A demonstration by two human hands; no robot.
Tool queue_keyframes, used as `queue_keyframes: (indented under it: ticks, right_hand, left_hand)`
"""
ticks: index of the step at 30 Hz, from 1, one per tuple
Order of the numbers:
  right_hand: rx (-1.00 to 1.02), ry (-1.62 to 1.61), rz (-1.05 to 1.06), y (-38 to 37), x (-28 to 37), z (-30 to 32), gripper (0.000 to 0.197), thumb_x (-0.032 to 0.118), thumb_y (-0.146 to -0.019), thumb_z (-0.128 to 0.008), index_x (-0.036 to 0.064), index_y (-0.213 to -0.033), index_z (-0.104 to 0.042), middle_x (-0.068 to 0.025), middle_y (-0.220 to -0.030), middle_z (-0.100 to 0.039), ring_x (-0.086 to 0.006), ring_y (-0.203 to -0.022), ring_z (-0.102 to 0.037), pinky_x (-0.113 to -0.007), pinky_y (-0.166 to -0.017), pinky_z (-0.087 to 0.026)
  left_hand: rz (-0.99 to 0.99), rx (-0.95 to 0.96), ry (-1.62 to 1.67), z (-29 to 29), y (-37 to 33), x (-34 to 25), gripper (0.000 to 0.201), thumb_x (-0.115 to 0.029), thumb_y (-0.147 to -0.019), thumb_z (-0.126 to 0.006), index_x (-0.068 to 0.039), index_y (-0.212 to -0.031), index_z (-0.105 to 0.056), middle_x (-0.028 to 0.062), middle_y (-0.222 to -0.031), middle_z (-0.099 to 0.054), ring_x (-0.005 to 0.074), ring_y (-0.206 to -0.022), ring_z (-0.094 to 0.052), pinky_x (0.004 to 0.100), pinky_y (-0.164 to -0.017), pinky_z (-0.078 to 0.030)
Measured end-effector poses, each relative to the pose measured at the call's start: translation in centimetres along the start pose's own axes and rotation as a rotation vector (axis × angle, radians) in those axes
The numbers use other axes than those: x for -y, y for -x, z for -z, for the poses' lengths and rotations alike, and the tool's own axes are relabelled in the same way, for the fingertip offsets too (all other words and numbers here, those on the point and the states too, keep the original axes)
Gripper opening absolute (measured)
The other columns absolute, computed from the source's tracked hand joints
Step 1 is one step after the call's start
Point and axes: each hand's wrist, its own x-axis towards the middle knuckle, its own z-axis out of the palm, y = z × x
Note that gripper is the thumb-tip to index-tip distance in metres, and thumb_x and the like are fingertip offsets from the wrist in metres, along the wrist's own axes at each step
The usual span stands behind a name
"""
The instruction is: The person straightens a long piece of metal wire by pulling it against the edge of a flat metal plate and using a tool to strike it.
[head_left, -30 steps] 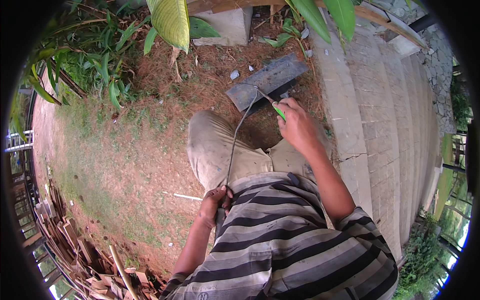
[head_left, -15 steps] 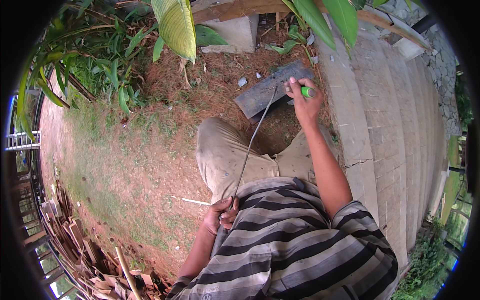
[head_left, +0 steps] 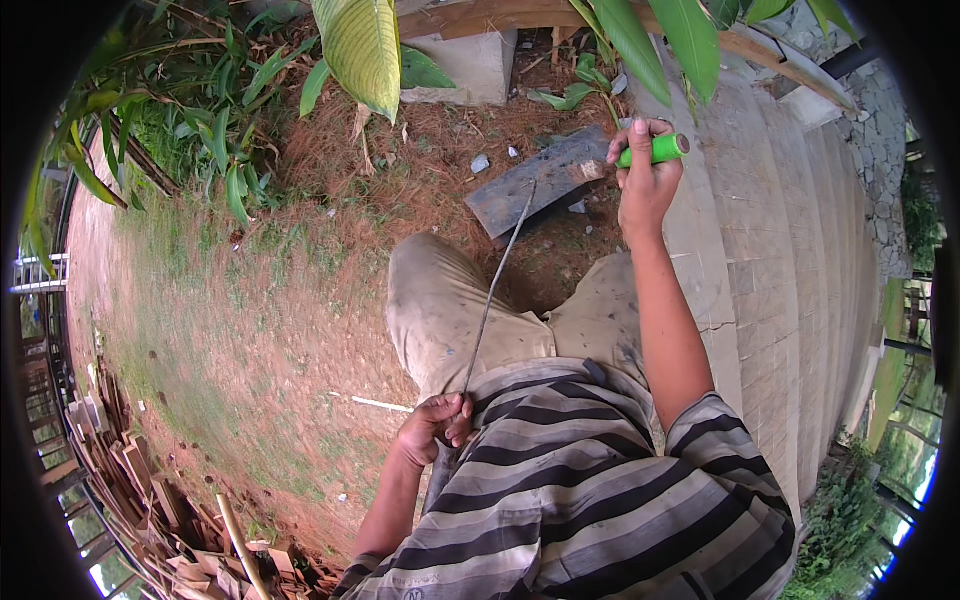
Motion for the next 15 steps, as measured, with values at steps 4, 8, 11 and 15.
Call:
queue_keyframes:
  ticks: [4,8,11,15]
  right_hand:
    - [0.067,0.017,0.051,-1.4,0.2,-1.3,0.028,0.03,-0.106,-0.062,0.0047,-0.096,-0.056,-0.0044,-0.074,-0.061,-0.01,-0.063,-0.059,-0.023,-0.05,-0.038]
    - [0.127,-0.009,0.059,-2.3,0.2,-2.4,0.03,0.032,-0.107,-0.059,0.0062,-0.094,-0.053,-0.0046,-0.071,-0.058,-0.0112,-0.06,-0.058,-0.022,-0.046,-0.034]
    - [0.136,-0.006,0.011,-2.3,-0.1,-2.6,0.031,0.033,-0.107,-0.058,0.0065,-0.092,-0.052,-0.0043,-0.069,-0.056,-0.013,-0.058,-0.058,-0.024,-0.046,-0.034]
    - [0.155,0.026,-0.059,-0.9,-0.3,-3.3,0.032,0.032,-0.107,-0.059,0.0061,-0.09,-0.051,-0.0043,-0.068,-0.054,-0.0132,-0.059,-0.057,-0.026,-0.049,-0.039]
  left_hand:
    - [0.017,-0.159,-0.232,0.5,1.3,-2.1,0.037,-0.029,-0.11,-0.05,-0.001,-0.091,-0.064,0.0068,-0.065,-0.061,0.0192,-0.054,-0.059,0.0323,-0.058,-0.053]
    - [-0.173,-0.661,-1.12,2.1,1.9,-4.0,0.041,-0.026,-0.109,-0.05,0.002,-0.082,-0.063,0.0111,-0.061,-0.061,0.0196,-0.06,-0.067,0.0376,-0.057,-0.05]
    - [-0.173,-0.66,-1.202,0.6,1.8,-6.5,0.039,-0.026,-0.109,-0.05,0.002,-0.084,-0.062,0.0148,-0.06,-0.059,0.0229,-0.058,-0.067,0.0412,-0.059,-0.05]
    - [-0.216,-0.663,-1.347,2.6,1.4,-8.2,0.034,-0.025,-0.106,-0.051,0.002,-0.088,-0.06,0.0206,-0.065,-0.061,0.033,-0.057,-0.068,0.0433,-0.063,-0.051]
